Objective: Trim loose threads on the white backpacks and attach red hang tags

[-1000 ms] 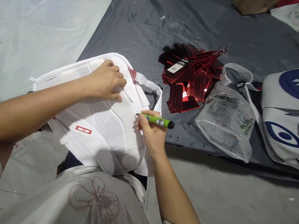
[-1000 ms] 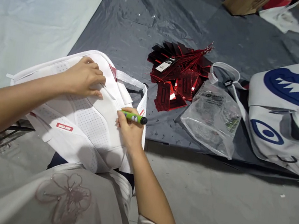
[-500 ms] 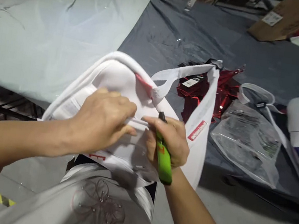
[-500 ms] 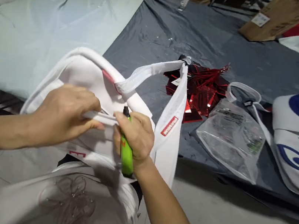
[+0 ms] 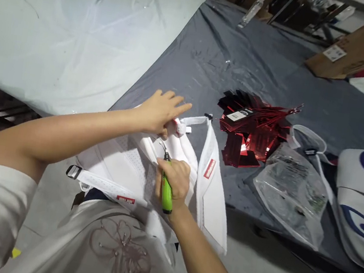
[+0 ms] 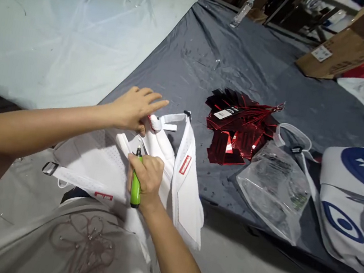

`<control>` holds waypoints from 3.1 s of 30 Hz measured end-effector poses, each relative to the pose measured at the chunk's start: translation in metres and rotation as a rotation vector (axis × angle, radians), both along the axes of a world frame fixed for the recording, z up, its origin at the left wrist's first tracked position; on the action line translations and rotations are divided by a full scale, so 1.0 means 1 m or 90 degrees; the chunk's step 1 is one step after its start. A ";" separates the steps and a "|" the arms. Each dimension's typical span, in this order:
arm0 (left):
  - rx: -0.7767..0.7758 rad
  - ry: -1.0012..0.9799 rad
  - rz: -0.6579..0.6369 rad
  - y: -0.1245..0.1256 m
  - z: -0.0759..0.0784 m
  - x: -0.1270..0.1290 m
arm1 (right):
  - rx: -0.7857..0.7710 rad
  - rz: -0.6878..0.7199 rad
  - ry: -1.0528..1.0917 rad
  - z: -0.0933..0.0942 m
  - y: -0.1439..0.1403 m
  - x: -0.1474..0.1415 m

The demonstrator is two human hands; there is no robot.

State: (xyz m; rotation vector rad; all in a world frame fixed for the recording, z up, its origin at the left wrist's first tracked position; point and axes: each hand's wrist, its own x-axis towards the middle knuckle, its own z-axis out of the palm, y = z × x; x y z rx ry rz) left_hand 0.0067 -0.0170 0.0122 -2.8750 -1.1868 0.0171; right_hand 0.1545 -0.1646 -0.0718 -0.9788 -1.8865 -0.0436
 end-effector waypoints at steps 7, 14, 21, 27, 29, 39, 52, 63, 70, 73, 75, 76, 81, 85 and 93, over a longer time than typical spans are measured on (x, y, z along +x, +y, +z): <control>0.020 -0.002 -0.087 0.002 -0.026 0.000 | -0.139 -0.015 -0.047 -0.012 0.014 0.024; 0.059 0.074 -0.035 -0.014 -0.030 0.006 | -0.171 0.002 -0.013 -0.013 0.016 0.024; 0.061 0.063 -0.037 -0.014 -0.029 0.007 | -0.168 -0.242 -0.147 0.001 0.052 0.048; 0.023 0.075 0.006 -0.006 -0.035 0.014 | -0.361 -0.306 -0.378 0.010 0.085 0.019; -0.007 0.081 0.033 -0.005 -0.035 0.017 | -0.370 -0.321 -0.404 0.008 0.088 0.011; 0.013 0.055 0.054 -0.011 -0.029 0.013 | -0.224 -0.234 -0.244 0.013 0.061 0.053; -0.035 0.068 0.095 -0.013 -0.018 0.015 | -0.574 0.175 -0.146 0.052 0.078 0.064; -0.038 0.061 0.099 -0.008 -0.025 0.015 | -0.429 0.129 -0.329 0.054 0.069 0.052; -0.036 0.047 0.095 -0.008 -0.027 0.014 | -0.440 0.122 -0.376 0.061 0.072 0.047; -0.031 0.058 0.095 -0.008 -0.028 0.014 | -0.470 0.111 -0.398 0.065 0.073 0.042; -0.031 0.061 0.096 -0.008 -0.029 0.013 | -0.496 0.113 -0.404 0.068 0.073 0.039; -0.033 0.060 0.095 -0.008 -0.030 0.013 | -0.504 0.116 -0.404 0.068 0.074 0.038; -0.050 0.057 0.091 -0.006 -0.028 0.013 | -0.504 0.120 -0.409 0.072 0.074 0.038; -0.067 0.077 0.094 -0.006 -0.026 0.015 | -0.516 0.099 -0.438 0.075 0.074 0.037; -0.111 0.146 0.045 0.004 -0.014 0.008 | -0.532 0.094 -0.400 0.073 0.071 0.038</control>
